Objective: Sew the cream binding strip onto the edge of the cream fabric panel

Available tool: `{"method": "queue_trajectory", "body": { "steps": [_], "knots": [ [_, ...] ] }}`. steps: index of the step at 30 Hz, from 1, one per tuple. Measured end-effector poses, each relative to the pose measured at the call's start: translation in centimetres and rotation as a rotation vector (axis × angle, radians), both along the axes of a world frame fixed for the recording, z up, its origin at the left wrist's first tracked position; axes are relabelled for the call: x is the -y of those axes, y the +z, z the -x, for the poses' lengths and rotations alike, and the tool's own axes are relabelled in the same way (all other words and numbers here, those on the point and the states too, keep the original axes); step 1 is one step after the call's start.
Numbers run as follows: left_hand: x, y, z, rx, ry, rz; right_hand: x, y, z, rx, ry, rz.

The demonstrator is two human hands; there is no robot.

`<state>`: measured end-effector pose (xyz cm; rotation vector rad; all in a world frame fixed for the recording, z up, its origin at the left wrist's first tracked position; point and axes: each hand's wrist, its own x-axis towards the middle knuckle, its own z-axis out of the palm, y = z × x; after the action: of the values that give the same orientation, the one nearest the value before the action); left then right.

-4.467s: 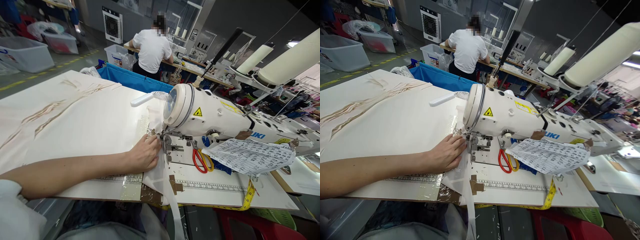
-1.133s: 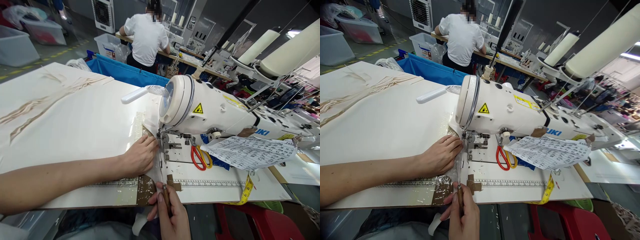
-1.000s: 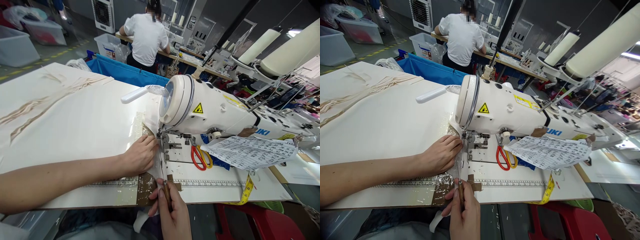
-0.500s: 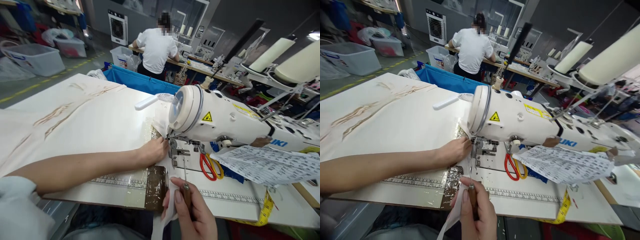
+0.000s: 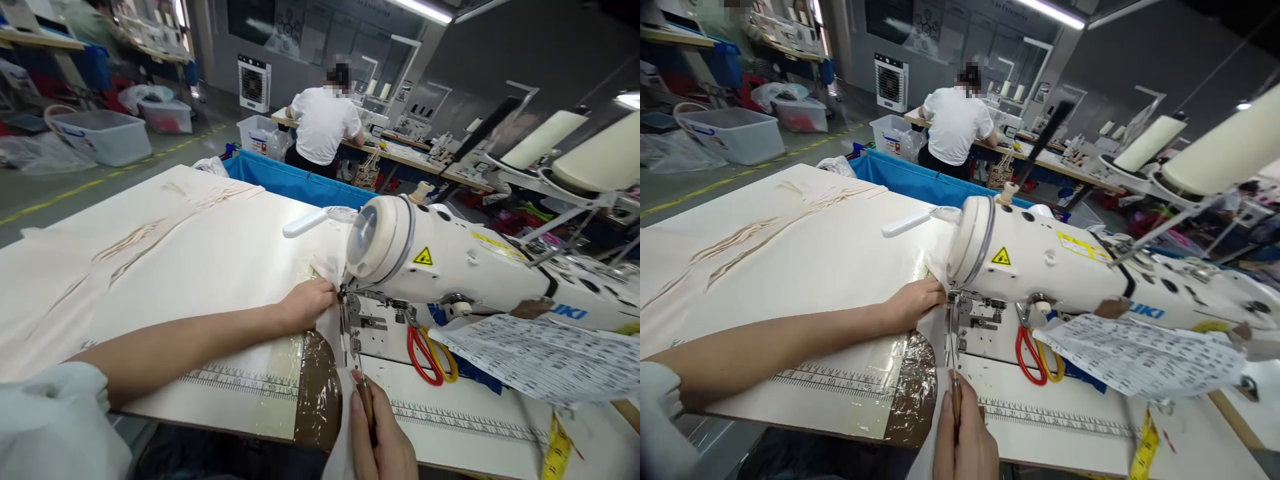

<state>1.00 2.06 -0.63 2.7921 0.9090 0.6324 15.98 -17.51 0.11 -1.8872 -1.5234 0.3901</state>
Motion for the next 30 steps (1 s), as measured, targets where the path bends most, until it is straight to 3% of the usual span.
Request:
{"method": "queue_trajectory", "body": {
  "steps": [6,11,22,30],
  "knots": [
    [-0.9,-0.2,0.6,0.097,-0.078,0.064,-3.0,-0.5,-0.2,0.213,0.094,-0.161],
    [-1.2,-0.1,1.0,0.212,-0.129,0.182,-4.9,-0.3,0.5,0.345,0.080,-0.293],
    [-1.2,-0.4,0.9,0.272,-0.093,0.190,-5.7,-0.9,0.7,0.288,0.083,-0.286],
    [-0.9,0.5,0.8,0.247,-0.098,0.185,-5.8,-0.8,0.7,0.301,0.074,-0.299]
  ]
}}
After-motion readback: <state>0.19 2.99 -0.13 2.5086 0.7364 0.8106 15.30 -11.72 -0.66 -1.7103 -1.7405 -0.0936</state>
